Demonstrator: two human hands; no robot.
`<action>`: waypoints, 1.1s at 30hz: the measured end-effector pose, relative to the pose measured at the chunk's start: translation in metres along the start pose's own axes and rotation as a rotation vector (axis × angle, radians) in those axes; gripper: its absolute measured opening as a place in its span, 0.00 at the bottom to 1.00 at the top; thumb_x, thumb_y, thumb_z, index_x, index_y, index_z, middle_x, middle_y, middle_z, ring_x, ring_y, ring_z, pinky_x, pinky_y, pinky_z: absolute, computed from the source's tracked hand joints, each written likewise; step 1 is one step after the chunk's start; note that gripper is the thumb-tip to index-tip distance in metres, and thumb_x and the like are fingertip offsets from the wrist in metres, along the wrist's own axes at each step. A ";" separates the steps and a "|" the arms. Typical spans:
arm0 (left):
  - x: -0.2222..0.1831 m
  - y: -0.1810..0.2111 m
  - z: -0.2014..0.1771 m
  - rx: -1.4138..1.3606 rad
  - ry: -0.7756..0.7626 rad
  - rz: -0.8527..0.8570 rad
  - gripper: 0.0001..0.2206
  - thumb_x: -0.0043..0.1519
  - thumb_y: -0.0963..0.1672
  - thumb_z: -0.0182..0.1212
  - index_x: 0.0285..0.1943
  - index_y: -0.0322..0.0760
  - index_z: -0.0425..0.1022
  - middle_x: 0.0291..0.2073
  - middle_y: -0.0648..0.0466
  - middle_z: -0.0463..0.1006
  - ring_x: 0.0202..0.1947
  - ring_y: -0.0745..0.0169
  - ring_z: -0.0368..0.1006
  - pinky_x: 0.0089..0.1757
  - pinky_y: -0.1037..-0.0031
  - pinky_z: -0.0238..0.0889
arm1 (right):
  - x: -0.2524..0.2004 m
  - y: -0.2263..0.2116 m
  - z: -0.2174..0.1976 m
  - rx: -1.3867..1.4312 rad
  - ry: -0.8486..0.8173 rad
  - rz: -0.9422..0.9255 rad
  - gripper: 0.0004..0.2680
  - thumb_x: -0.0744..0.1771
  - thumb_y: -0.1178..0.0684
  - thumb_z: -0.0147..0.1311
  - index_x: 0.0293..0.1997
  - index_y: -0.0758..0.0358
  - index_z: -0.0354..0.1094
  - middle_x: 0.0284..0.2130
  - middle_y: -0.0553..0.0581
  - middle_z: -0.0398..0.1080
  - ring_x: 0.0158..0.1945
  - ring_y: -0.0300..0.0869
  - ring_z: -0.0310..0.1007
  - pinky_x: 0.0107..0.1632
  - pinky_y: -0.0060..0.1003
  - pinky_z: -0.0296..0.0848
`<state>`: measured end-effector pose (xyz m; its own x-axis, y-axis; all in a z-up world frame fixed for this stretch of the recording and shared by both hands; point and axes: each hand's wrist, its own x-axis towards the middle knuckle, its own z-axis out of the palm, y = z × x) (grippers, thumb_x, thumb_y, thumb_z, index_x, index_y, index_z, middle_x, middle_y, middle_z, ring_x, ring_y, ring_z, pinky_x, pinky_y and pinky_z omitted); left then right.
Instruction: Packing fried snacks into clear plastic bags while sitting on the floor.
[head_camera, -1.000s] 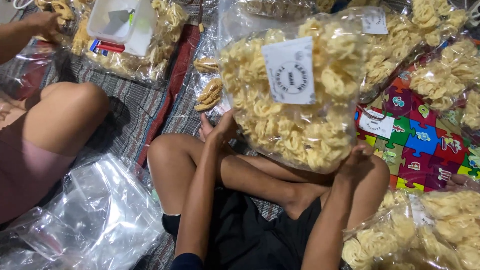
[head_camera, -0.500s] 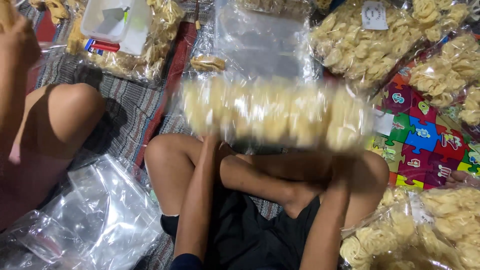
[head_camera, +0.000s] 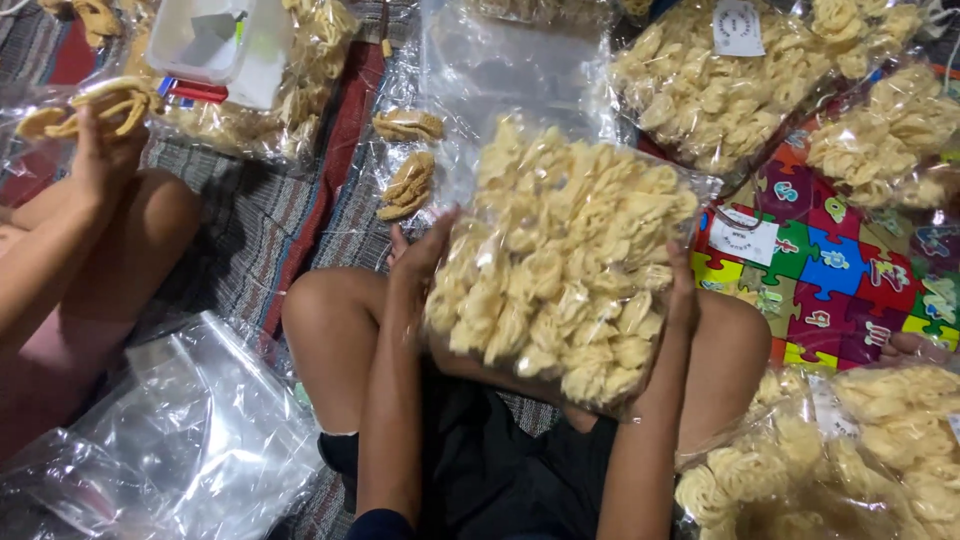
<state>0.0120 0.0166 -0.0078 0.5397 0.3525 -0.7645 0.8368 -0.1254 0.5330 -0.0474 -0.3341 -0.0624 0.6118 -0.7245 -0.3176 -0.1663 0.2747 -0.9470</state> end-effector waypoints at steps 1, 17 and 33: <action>0.020 -0.009 0.003 -0.063 -0.124 0.122 0.60 0.33 0.71 0.57 0.78 0.65 0.38 0.74 0.52 0.48 0.74 0.55 0.41 0.67 0.60 0.25 | -0.003 -0.004 -0.007 0.050 0.006 0.033 0.22 0.63 0.29 0.64 0.50 0.54 0.77 0.43 0.56 0.78 0.44 0.40 0.82 0.48 0.36 0.80; -0.016 -0.018 0.019 -0.188 0.052 1.598 0.55 0.43 0.39 0.82 0.79 0.30 0.47 0.60 0.30 0.69 0.61 0.25 0.67 0.59 0.35 0.60 | 0.008 -0.013 0.011 0.237 -0.553 0.289 0.32 0.64 0.20 0.48 0.66 0.55 0.60 0.62 0.68 0.63 0.62 0.67 0.66 0.53 0.62 0.72; 0.014 -0.046 0.038 0.784 0.807 2.087 0.24 0.69 0.53 0.54 0.76 0.71 0.57 0.76 0.73 0.56 0.78 0.56 0.42 0.69 0.35 0.34 | -0.031 -0.056 0.013 0.169 -0.423 0.225 0.05 0.62 0.43 0.57 0.28 0.43 0.67 0.19 0.38 0.63 0.20 0.28 0.66 0.23 0.21 0.65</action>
<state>-0.0158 -0.0079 -0.0571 0.4133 -0.5316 0.7393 -0.5919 -0.7738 -0.2256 -0.0471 -0.3193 0.0008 0.8410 -0.3255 -0.4321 -0.2234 0.5184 -0.8255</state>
